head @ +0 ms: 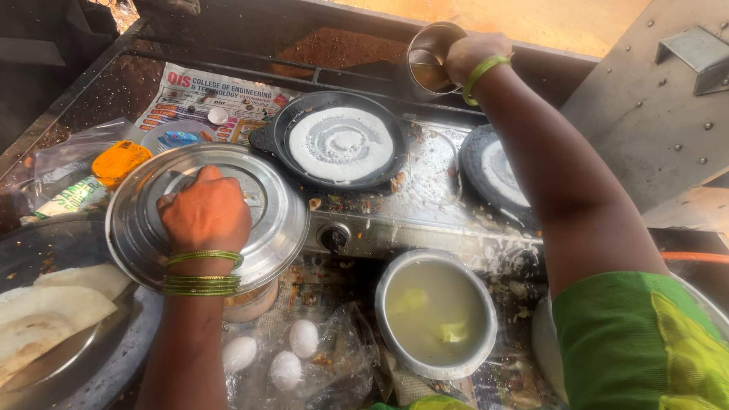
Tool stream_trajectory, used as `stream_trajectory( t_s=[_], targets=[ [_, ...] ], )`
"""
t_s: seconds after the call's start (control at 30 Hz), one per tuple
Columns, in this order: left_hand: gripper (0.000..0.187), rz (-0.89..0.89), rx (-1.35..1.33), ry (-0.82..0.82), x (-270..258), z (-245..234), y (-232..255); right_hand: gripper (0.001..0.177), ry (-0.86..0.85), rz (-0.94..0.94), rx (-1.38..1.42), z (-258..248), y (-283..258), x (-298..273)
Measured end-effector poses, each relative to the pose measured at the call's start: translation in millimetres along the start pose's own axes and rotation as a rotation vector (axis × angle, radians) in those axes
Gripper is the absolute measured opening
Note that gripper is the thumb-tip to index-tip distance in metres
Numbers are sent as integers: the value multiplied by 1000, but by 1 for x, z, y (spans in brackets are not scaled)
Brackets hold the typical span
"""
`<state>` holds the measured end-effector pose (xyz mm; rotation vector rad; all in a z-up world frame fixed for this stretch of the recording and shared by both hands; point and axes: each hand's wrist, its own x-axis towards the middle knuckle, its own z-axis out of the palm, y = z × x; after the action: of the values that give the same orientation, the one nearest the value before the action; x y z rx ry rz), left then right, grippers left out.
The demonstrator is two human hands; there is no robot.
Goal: The person prepares dosa batter, pours it onto hot pans, spreads it into thin circles, adds oil, and flips the cooking dosas. They remove finished dosas to a tray and continue the cycle with fresh batter.
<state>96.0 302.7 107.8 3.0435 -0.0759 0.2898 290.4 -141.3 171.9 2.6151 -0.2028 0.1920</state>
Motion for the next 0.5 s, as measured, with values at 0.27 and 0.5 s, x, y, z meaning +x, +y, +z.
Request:
stream_trajectory(
  t_s=[0.27,0.5],
  targets=[
    [26,-14,-32,12,6,3,-6,25,220,47,-205,-5,66,-93],
    [23,-21,7,50,3,8,0,20,570,-76,-195,-98,63,-211]
  ],
)
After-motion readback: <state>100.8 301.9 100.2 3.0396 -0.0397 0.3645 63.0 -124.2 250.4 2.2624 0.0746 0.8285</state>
